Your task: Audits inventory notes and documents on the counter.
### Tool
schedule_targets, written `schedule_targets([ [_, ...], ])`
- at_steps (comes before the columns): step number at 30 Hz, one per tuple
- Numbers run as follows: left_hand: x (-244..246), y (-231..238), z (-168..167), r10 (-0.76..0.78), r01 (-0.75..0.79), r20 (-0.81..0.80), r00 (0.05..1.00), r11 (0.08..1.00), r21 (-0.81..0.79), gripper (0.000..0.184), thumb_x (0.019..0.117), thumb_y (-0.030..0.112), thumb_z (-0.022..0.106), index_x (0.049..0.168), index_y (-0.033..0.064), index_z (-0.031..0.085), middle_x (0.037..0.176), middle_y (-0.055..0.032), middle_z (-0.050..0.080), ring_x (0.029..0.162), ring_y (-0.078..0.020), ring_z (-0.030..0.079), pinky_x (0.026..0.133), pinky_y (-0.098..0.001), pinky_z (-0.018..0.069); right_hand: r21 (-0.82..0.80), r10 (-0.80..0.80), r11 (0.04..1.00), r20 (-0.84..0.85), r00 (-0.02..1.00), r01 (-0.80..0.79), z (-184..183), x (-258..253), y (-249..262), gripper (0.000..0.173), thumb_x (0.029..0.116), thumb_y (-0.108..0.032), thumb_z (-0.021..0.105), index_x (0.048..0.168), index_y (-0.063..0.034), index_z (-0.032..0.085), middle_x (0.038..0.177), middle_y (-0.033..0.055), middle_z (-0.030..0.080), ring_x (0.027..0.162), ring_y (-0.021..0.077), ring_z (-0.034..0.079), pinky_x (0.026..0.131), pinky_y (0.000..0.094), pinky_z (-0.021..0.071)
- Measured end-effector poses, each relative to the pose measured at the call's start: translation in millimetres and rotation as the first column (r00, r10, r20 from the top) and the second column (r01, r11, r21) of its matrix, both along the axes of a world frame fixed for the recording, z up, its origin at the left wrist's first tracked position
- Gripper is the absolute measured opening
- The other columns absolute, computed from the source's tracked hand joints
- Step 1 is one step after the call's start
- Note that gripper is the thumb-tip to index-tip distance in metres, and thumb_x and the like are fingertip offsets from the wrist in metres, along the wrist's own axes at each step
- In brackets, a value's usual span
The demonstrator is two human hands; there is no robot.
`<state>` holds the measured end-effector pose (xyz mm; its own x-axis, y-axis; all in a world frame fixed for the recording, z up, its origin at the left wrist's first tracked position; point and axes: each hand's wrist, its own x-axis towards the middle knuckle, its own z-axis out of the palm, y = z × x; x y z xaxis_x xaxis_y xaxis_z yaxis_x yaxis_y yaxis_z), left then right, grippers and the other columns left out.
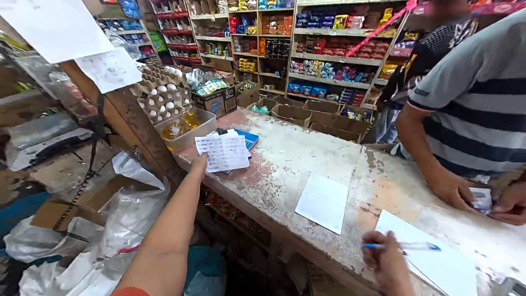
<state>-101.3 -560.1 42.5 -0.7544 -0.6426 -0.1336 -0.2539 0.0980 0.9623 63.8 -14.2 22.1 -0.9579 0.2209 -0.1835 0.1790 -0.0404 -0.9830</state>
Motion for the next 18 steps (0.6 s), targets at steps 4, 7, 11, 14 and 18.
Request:
schedule_targets([
  [4, -26, -16, 7, -0.092, 0.115, 0.182, 0.979, 0.986, -0.120, 0.053, 0.1070, 0.037, 0.051, 0.138, -0.0055, 0.054, 0.132, -0.0291, 0.060, 0.124, -0.0391, 0.059, 0.106, -0.0564, 0.0442, 0.075, 0.239, 0.970, -0.115, 0.964, -0.232, -4, -46, -66, 0.027, 0.1091, -0.020, 0.039, 0.113, -0.0035, 0.059, 0.068, -0.0059, 0.060, 0.049, 0.0007, 0.050, 0.046, 0.0172, 0.0441],
  [7, -60, -38, 1, -0.159, 0.213, 0.250, 0.955, 0.955, -0.206, 0.054, 0.1063, 0.039, 0.052, 0.137, -0.0056, 0.055, 0.133, -0.0296, 0.059, 0.126, -0.0409, 0.057, 0.108, -0.0576, 0.0417, 0.024, 0.348, 0.937, -0.067, 0.935, -0.347, -5, -77, -96, 0.030, 0.1095, -0.017, 0.041, 0.130, 0.0009, 0.054, 0.083, 0.0058, 0.074, 0.061, 0.0099, 0.067, 0.057, 0.0240, 0.0557],
  [11, -100, -54, -11, -0.195, 0.259, 0.246, 0.950, 0.928, -0.267, 0.056, 0.1042, 0.035, 0.057, 0.139, -0.0092, 0.052, 0.139, -0.0317, 0.055, 0.132, -0.0425, 0.052, 0.112, -0.0578, 0.0386, 0.120, 0.395, 0.913, -0.015, 0.918, -0.391, -2, -112, -127, 0.033, 0.1072, -0.019, 0.046, 0.128, 0.0029, 0.058, 0.102, 0.0108, 0.076, 0.093, 0.0187, 0.074, 0.082, 0.0365, 0.0602],
  [14, -114, -31, -26, -0.299, 0.384, 0.268, 0.916, 0.846, -0.369, 0.059, 0.1065, 0.039, 0.052, 0.140, -0.0103, 0.051, 0.140, -0.0355, 0.052, 0.135, -0.0478, 0.048, 0.113, -0.0640, 0.0347, 0.191, 0.394, 0.902, 0.002, 0.919, -0.387, 0, -139, -140, 0.042, 0.1026, -0.017, 0.059, 0.138, 0.0039, 0.053, 0.128, 0.0165, 0.067, 0.115, 0.0215, 0.068, 0.099, 0.0403, 0.0557],
  [18, -93, 34, -37, -0.479, 0.536, 0.239, 0.844, 0.762, -0.364, 0.056, 0.1082, 0.034, 0.047, 0.142, -0.0109, 0.048, 0.140, -0.0380, 0.051, 0.133, -0.0514, 0.049, 0.112, -0.0663, 0.0352, 0.109, 0.296, 0.950, -0.026, 0.955, -0.292, -6, -184, -155, 0.053, 0.1009, -0.016, 0.062, 0.145, 0.0062, 0.044, 0.140, 0.0219, 0.059, 0.123, 0.0229, 0.063, 0.104, 0.0389, 0.0518],
])
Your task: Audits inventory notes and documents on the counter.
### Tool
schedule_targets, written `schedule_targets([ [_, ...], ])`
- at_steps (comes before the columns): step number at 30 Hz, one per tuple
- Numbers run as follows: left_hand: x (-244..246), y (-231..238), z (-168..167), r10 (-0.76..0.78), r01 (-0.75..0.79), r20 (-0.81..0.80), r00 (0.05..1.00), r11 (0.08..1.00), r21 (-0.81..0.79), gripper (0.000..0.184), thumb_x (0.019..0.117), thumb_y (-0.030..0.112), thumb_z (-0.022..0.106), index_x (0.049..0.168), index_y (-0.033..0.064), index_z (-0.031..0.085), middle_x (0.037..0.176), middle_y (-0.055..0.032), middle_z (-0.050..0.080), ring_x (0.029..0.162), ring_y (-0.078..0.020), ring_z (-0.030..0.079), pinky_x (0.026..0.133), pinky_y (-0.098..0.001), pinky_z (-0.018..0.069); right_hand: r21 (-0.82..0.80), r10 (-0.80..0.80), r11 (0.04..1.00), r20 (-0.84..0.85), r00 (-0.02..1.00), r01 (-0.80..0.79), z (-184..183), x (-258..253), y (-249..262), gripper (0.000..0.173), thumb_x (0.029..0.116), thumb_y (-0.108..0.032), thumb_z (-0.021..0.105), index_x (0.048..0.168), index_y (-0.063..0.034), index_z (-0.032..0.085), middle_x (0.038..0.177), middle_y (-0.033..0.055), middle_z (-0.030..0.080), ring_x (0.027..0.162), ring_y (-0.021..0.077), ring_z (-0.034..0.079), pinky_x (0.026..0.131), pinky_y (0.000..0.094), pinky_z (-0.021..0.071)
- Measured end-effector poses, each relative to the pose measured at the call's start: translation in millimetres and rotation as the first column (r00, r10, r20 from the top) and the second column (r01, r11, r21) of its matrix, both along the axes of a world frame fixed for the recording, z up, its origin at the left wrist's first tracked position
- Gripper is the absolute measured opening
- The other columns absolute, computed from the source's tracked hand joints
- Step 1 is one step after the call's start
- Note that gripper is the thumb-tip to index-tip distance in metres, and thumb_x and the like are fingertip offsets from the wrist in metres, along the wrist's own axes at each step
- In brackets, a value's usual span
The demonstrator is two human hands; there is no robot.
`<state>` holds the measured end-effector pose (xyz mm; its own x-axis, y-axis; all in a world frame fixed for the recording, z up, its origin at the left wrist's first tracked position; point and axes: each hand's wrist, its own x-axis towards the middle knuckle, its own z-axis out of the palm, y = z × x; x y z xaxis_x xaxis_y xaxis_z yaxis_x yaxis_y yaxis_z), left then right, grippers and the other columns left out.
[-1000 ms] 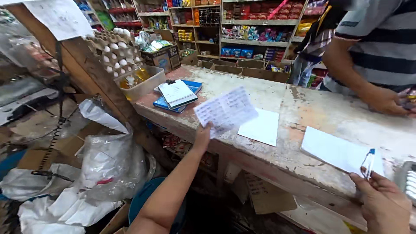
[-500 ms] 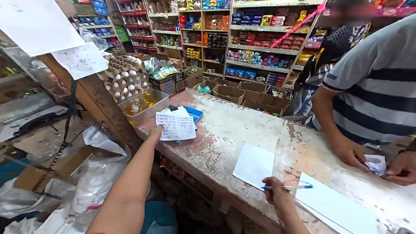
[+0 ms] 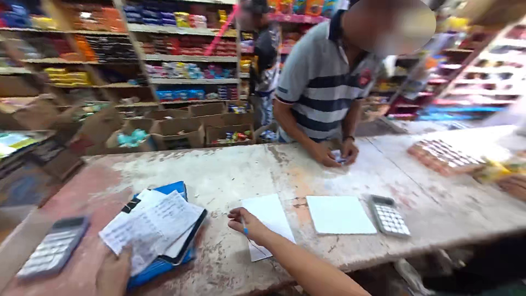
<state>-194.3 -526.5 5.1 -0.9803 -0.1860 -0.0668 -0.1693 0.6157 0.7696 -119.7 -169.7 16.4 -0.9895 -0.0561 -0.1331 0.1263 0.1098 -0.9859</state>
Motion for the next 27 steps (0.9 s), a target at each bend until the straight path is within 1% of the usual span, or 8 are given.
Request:
schedule_targets([
  [3, 26, 61, -1, -0.202, 0.202, -0.004, 0.979, 0.978, 0.048, 0.054, 0.1076, 0.030, 0.047, 0.140, -0.0132, 0.050, 0.145, -0.0382, 0.046, 0.137, -0.0495, 0.046, 0.115, -0.0635, 0.0339, 0.015, -0.088, 0.996, 0.035, 0.996, 0.087, 7, -20, 5, 0.050, 0.1035, -0.017, 0.059, 0.145, 0.0066, 0.042, 0.139, 0.0230, 0.057, 0.120, 0.0236, 0.062, 0.101, 0.0392, 0.0508],
  [6, 34, 108, 11, -0.199, 0.164, 0.061, 0.978, 0.917, 0.363, 0.046, 0.1094, 0.030, 0.045, 0.133, -0.0078, 0.055, 0.121, -0.0227, 0.065, 0.108, -0.0232, 0.067, 0.097, -0.0446, 0.0539, 0.150, -0.266, 0.953, -0.003, 0.964, 0.263, 7, -29, 31, 0.050, 0.0984, -0.017, 0.067, 0.139, 0.0067, 0.051, 0.126, 0.0229, 0.063, 0.110, 0.0245, 0.066, 0.096, 0.0402, 0.0545],
  [9, 14, 135, 19, -0.021, -0.143, 0.195, 0.981, 0.604, 0.784, 0.042, 0.1114, 0.029, 0.040, 0.143, 0.0006, 0.043, 0.120, -0.0131, 0.063, 0.100, -0.0145, 0.068, 0.086, -0.0360, 0.0594, 0.050, -0.341, 0.938, -0.040, 0.939, 0.343, 13, -32, 52, 0.039, 0.0977, -0.009, 0.064, 0.132, 0.0064, 0.053, 0.112, 0.0148, 0.065, 0.089, 0.0135, 0.063, 0.078, 0.0303, 0.0541],
  [12, -9, 130, 25, 0.140, -0.208, 0.161, 0.977, 0.446, 0.871, 0.041, 0.1121, 0.025, 0.037, 0.143, -0.0013, 0.042, 0.122, -0.0145, 0.062, 0.104, -0.0172, 0.067, 0.090, -0.0367, 0.0584, -0.032, -0.294, 0.955, -0.197, 0.935, 0.294, 16, -29, 43, 0.018, 0.0957, -0.006, 0.063, 0.109, 0.0048, 0.059, 0.094, 0.0050, 0.065, 0.085, 0.0072, 0.063, 0.081, 0.0260, 0.0547],
  [14, -28, 104, 31, 0.250, -0.204, 0.093, 0.964, 0.464, 0.862, 0.040, 0.1121, 0.025, 0.038, 0.140, -0.0023, 0.044, 0.117, -0.0132, 0.064, 0.101, -0.0159, 0.068, 0.088, -0.0362, 0.0593, 0.032, -0.227, 0.970, -0.252, 0.941, 0.242, 16, -25, 33, 0.015, 0.0970, -0.011, 0.062, 0.105, 0.0008, 0.057, 0.101, 0.0069, 0.072, 0.096, 0.0105, 0.069, 0.089, 0.0301, 0.0560],
  [19, -46, -25, 36, 0.450, -0.305, -0.049, 0.891, 0.677, 0.669, 0.043, 0.1088, 0.023, 0.048, 0.144, -0.0018, 0.044, 0.128, -0.0138, 0.062, 0.108, -0.0141, 0.066, 0.094, -0.0356, 0.0568, 0.672, -0.174, 0.737, 0.090, 0.981, 0.069, 25, -17, 10, 0.071, 0.0857, -0.046, 0.080, 0.131, 0.0045, 0.058, 0.130, 0.0275, 0.061, 0.125, 0.0433, 0.057, 0.105, 0.0566, 0.0466],
  [22, -21, -86, 36, 0.537, -0.421, -0.029, 0.843, 0.693, 0.585, 0.043, 0.1078, 0.024, 0.050, 0.143, 0.0004, 0.045, 0.125, -0.0111, 0.063, 0.107, -0.0130, 0.067, 0.093, -0.0353, 0.0578, 0.728, -0.201, 0.683, 0.116, 0.973, 0.055, 26, -17, 3, 0.066, 0.0866, -0.042, 0.080, 0.128, 0.0047, 0.059, 0.125, 0.0301, 0.062, 0.123, 0.0463, 0.057, 0.103, 0.0588, 0.0461],
  [27, -6, -124, 14, 0.624, -0.573, 0.013, 0.781, 0.708, 0.412, 0.044, 0.1062, 0.030, 0.053, 0.136, -0.0025, 0.054, 0.125, -0.0149, 0.064, 0.107, -0.0151, 0.067, 0.096, -0.0364, 0.0553, 0.634, -0.241, 0.759, 0.064, 0.968, 0.147, 39, -27, 12, 0.055, 0.0910, -0.030, 0.078, 0.128, 0.0051, 0.057, 0.120, 0.0242, 0.065, 0.110, 0.0358, 0.064, 0.096, 0.0528, 0.0505],
])
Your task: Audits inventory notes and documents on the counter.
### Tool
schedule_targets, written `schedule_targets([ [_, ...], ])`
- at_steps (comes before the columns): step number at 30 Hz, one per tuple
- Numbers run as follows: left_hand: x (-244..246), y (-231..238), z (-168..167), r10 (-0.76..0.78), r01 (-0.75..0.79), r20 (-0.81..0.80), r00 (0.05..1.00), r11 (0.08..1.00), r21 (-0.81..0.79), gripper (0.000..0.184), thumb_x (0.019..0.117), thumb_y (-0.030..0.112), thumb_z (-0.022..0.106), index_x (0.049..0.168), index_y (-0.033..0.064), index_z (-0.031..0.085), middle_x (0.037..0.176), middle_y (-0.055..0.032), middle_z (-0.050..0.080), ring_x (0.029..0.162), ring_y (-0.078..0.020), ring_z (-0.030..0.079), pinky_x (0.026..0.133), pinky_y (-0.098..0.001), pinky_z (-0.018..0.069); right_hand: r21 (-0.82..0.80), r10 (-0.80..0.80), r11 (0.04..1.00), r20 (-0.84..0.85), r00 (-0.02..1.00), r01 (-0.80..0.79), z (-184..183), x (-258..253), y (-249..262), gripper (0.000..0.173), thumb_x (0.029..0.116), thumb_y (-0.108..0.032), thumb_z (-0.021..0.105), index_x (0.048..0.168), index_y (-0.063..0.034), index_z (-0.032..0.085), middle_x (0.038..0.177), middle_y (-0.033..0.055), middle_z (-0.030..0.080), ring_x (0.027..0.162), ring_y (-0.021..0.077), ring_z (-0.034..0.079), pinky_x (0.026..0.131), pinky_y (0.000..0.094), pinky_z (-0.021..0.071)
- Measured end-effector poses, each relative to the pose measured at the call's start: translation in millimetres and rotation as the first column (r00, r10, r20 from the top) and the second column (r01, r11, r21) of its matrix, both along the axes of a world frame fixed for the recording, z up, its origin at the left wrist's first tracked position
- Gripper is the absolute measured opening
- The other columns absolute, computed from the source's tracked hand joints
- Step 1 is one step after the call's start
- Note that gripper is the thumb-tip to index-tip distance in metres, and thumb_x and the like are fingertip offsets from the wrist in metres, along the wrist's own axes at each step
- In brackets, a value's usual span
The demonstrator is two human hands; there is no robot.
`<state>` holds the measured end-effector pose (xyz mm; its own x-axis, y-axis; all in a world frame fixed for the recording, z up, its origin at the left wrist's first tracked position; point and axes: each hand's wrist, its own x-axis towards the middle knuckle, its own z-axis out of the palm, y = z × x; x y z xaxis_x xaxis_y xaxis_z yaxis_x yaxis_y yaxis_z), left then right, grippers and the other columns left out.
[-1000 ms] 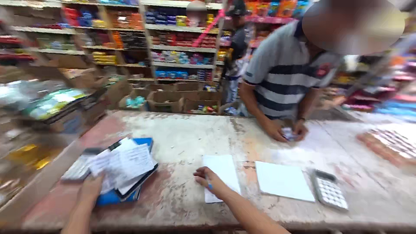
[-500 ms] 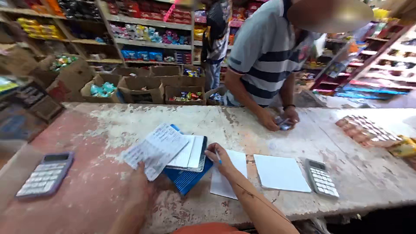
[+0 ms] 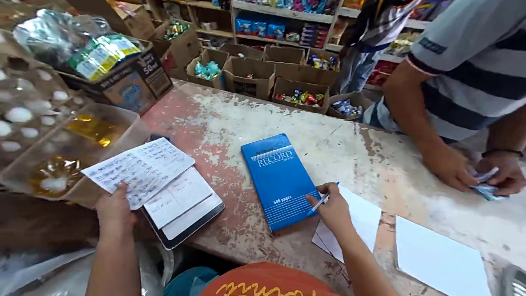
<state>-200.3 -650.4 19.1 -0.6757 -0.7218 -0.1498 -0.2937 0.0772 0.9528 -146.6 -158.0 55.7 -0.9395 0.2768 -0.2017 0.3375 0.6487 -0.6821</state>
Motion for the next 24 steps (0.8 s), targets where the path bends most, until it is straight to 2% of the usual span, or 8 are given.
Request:
schedule_targets([
  [7, -17, 31, 1, -0.235, 0.234, 0.024, 0.972, 0.972, 0.023, 0.042, 0.1069, 0.029, 0.053, 0.139, 0.0016, 0.051, 0.119, -0.0129, 0.066, 0.101, -0.0144, 0.067, 0.090, -0.0372, 0.0567, -0.308, -0.124, 0.950, -0.211, 0.970, 0.055, 29, -4, -4, 0.036, 0.0815, 0.008, 0.073, 0.109, 0.0008, 0.052, 0.101, 0.0125, 0.064, 0.080, 0.0180, 0.064, 0.070, 0.0399, 0.0565],
  [10, -21, 38, 8, -0.200, 0.207, -0.137, 0.970, 0.978, 0.034, 0.044, 0.1068, 0.033, 0.053, 0.138, 0.0029, 0.053, 0.119, -0.0092, 0.067, 0.103, -0.0130, 0.068, 0.093, -0.0368, 0.0571, -0.276, 0.103, 0.933, -0.411, 0.906, -0.232, 65, 11, -20, 0.028, 0.0834, -0.002, 0.070, 0.102, -0.0064, 0.051, 0.104, 0.0055, 0.069, 0.081, 0.0118, 0.067, 0.067, 0.0323, 0.0575],
  [13, -15, 33, 30, -0.101, 0.307, -0.530, 0.842, 0.897, 0.318, 0.036, 0.1107, 0.026, 0.037, 0.138, 0.0087, 0.050, 0.123, -0.0064, 0.067, 0.111, -0.0174, 0.067, 0.097, -0.0406, 0.0569, -0.463, 0.483, 0.620, -0.412, 0.773, -0.634, 72, 27, -41, 0.032, 0.0960, -0.041, 0.070, 0.104, -0.0117, 0.058, 0.117, 0.0019, 0.074, 0.107, 0.0140, 0.071, 0.091, 0.0327, 0.0592],
  [15, -14, 25, 32, -0.116, 0.574, -0.712, 0.692, 0.688, 0.445, 0.044, 0.1092, 0.031, 0.020, 0.117, 0.0165, 0.060, 0.113, -0.0036, 0.071, 0.107, -0.0190, 0.068, 0.097, -0.0414, 0.0553, -0.256, 0.440, 0.804, -0.350, 0.827, -0.536, 58, 23, -36, 0.038, 0.0920, -0.040, 0.072, 0.107, -0.0068, 0.062, 0.122, 0.0022, 0.072, 0.113, 0.0121, 0.067, 0.095, 0.0344, 0.0545],
  [16, -12, 22, 29, -0.142, 0.663, -0.749, 0.648, 0.589, 0.462, 0.051, 0.1085, 0.034, 0.016, 0.113, 0.0161, 0.064, 0.118, -0.0057, 0.072, 0.112, -0.0214, 0.068, 0.101, -0.0424, 0.0535, -0.107, 0.339, 0.916, -0.311, 0.888, -0.387, 45, 14, -24, 0.046, 0.0882, -0.032, 0.079, 0.117, 0.0014, 0.064, 0.126, 0.0124, 0.069, 0.116, 0.0233, 0.066, 0.098, 0.0460, 0.0534],
  [18, -1, 32, 21, -0.210, 0.742, -0.745, 0.634, 0.437, 0.508, 0.056, 0.1094, 0.041, 0.014, 0.129, 0.0117, 0.057, 0.134, -0.0112, 0.064, 0.123, -0.0272, 0.063, 0.106, -0.0465, 0.0508, 0.103, 0.123, 0.989, -0.182, 0.976, -0.105, 11, -10, 14, 0.076, 0.0824, -0.035, 0.086, 0.138, 0.0049, 0.054, 0.141, 0.0278, 0.056, 0.130, 0.0440, 0.055, 0.107, 0.0650, 0.0437],
  [21, 19, 64, 7, -0.307, 0.646, -0.568, 0.763, 0.389, 0.657, 0.041, 0.1073, 0.040, 0.027, 0.125, 0.0169, 0.056, 0.143, -0.0123, 0.060, 0.132, -0.0347, 0.058, 0.103, -0.0547, 0.0515, 0.174, -0.057, 0.983, 0.024, 0.998, 0.052, -25, -20, 43, 0.106, 0.0766, -0.047, 0.089, 0.156, -0.0026, 0.035, 0.140, 0.0319, 0.055, 0.127, 0.0492, 0.056, 0.105, 0.0682, 0.0447],
  [24, 30, 101, 0, -0.313, 0.483, -0.373, 0.873, 0.452, 0.750, 0.030, 0.1072, 0.032, 0.029, 0.115, 0.0174, 0.054, 0.137, -0.0084, 0.065, 0.130, -0.0329, 0.059, 0.097, -0.0572, 0.0533, 0.188, -0.009, 0.982, 0.044, 0.999, 0.001, -27, -12, 35, 0.113, 0.0742, -0.055, 0.088, 0.159, -0.0033, 0.034, 0.153, 0.0292, 0.045, 0.143, 0.0484, 0.041, 0.117, 0.0656, 0.0310],
])
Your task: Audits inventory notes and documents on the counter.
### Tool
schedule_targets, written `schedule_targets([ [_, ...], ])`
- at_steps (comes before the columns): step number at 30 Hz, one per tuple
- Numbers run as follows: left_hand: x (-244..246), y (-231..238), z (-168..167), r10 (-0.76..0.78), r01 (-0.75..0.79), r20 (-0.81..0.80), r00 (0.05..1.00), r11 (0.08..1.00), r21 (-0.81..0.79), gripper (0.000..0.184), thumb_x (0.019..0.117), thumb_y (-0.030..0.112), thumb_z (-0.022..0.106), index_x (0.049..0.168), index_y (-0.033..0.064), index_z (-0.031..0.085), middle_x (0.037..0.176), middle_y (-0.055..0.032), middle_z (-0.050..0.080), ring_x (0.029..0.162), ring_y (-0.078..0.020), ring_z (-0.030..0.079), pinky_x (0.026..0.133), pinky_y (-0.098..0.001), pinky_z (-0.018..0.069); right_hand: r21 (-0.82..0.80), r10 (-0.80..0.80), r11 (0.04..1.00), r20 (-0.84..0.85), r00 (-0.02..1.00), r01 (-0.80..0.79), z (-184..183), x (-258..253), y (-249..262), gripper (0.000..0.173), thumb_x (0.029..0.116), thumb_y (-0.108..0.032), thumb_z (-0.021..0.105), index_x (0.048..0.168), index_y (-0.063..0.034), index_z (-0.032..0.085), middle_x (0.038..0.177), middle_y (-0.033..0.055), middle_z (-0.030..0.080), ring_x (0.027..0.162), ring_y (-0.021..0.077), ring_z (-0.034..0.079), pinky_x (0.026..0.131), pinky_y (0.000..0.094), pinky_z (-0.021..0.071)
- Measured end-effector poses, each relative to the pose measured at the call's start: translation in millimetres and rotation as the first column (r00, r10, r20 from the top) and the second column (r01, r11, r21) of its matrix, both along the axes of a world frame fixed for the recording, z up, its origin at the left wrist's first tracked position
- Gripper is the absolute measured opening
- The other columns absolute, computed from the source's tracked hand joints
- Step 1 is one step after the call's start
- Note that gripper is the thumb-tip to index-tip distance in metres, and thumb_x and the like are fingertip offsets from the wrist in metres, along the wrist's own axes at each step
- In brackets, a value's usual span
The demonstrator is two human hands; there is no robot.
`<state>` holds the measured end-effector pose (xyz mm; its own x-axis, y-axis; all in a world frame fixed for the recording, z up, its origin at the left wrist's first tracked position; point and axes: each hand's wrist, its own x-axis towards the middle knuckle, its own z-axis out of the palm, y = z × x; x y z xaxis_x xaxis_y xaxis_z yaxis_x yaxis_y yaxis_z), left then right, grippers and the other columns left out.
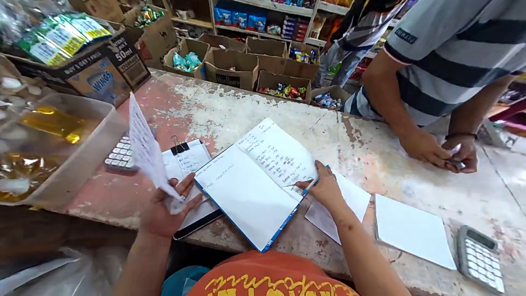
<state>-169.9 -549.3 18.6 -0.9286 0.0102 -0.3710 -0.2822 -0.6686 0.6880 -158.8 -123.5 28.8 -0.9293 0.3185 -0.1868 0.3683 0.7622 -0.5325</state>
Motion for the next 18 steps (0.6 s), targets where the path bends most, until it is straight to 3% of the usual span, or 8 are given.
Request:
schedule_targets([
  [1, 0, 9, 1, 0.021, -0.020, 0.040, 0.999, 1.000, -0.020, 0.032, 0.1077, 0.031, 0.028, 0.122, 0.0169, 0.052, 0.137, -0.0078, 0.063, 0.129, -0.0311, 0.060, 0.096, -0.0568, 0.0538, -0.011, -0.005, 1.000, -0.015, 1.000, 0.005, 1, 0, 0, 0.111, 0.0758, -0.054, 0.087, 0.158, -0.0024, 0.033, 0.155, 0.0279, 0.044, 0.145, 0.0476, 0.038, 0.119, 0.0660, 0.0269],
  [3, -5, 21, 11, 0.073, -0.071, 0.068, 0.995, 0.997, -0.029, 0.041, 0.1101, 0.033, 0.027, 0.139, 0.0139, 0.048, 0.134, -0.0115, 0.062, 0.123, -0.0303, 0.062, 0.093, -0.0584, 0.0550, -0.058, -0.042, 0.998, -0.090, 0.995, 0.037, 0, -6, 8, 0.108, 0.0800, -0.050, 0.085, 0.157, 0.0025, 0.030, 0.151, 0.0279, 0.048, 0.142, 0.0477, 0.041, 0.117, 0.0676, 0.0294],
  [5, -13, 28, 17, 0.091, -0.090, 0.037, 0.995, 0.996, -0.023, 0.041, 0.1117, 0.034, 0.024, 0.136, 0.0129, 0.049, 0.123, -0.0115, 0.065, 0.112, -0.0280, 0.066, 0.088, -0.0567, 0.0575, -0.057, -0.047, 0.997, -0.105, 0.993, 0.041, -3, -15, 18, 0.110, 0.0821, -0.052, 0.083, 0.158, 0.0032, 0.026, 0.148, 0.0288, 0.050, 0.138, 0.0490, 0.046, 0.114, 0.0697, 0.0319],
  [11, -56, 27, -3, 0.155, -0.158, -0.103, 0.983, 0.987, -0.023, 0.037, 0.1119, 0.027, 0.025, 0.131, 0.0097, 0.051, 0.116, -0.0109, 0.067, 0.107, -0.0254, 0.068, 0.090, -0.0534, 0.0572, 0.063, 0.088, 0.994, 0.023, 0.996, -0.090, 0, -12, -1, 0.106, 0.0848, -0.058, 0.078, 0.159, 0.0008, 0.029, 0.147, 0.0228, 0.056, 0.141, 0.0411, 0.048, 0.123, 0.0676, 0.0152],
  [14, -70, 22, -2, 0.116, -0.124, -0.127, 0.985, 0.990, -0.061, 0.037, 0.1119, 0.031, 0.025, 0.131, 0.0120, 0.051, 0.116, -0.0099, 0.067, 0.107, -0.0266, 0.067, 0.089, -0.0553, 0.0575, -0.043, 0.149, 0.988, -0.045, 0.988, -0.151, -7, -6, -27, 0.100, 0.0901, -0.047, 0.075, 0.160, 0.0034, 0.024, 0.150, 0.0265, 0.051, 0.144, 0.0395, 0.044, 0.125, 0.0663, 0.0096],
  [15, -72, 20, -1, 0.098, -0.108, -0.128, 0.987, 0.991, -0.073, 0.038, 0.1118, 0.032, 0.025, 0.131, 0.0126, 0.052, 0.115, -0.0098, 0.067, 0.106, -0.0271, 0.068, 0.087, -0.0559, 0.0579, -0.136, 0.149, 0.978, -0.083, 0.985, -0.159, -6, -5, -38, 0.096, 0.0917, -0.040, 0.074, 0.161, 0.0030, 0.023, 0.147, 0.0266, 0.053, 0.142, 0.0375, 0.048, 0.126, 0.0624, 0.0150],
  [16, -73, 17, -1, 0.089, -0.099, -0.125, 0.988, 0.992, -0.079, 0.039, 0.1117, 0.033, 0.025, 0.130, 0.0129, 0.053, 0.115, -0.0101, 0.068, 0.106, -0.0278, 0.068, 0.086, -0.0566, 0.0582, -0.250, 0.134, 0.954, -0.142, 0.981, -0.166, -5, -3, -50, 0.090, 0.0921, -0.031, 0.073, 0.160, 0.0021, 0.025, 0.141, 0.0264, 0.058, 0.135, 0.0352, 0.055, 0.122, 0.0575, 0.0284],
  [18, -73, 10, 3, 0.101, -0.107, -0.096, 0.990, 0.993, -0.056, 0.041, 0.1112, 0.035, 0.025, 0.133, 0.0141, 0.052, 0.119, -0.0113, 0.067, 0.109, -0.0301, 0.067, 0.086, -0.0593, 0.0571, -0.465, 0.154, 0.847, -0.250, 0.956, -0.257, -2, 3, -72, 0.079, 0.0927, -0.018, 0.069, 0.158, -0.0006, 0.029, 0.132, 0.0211, 0.063, 0.118, 0.0230, 0.065, 0.104, 0.0427, 0.0524],
])
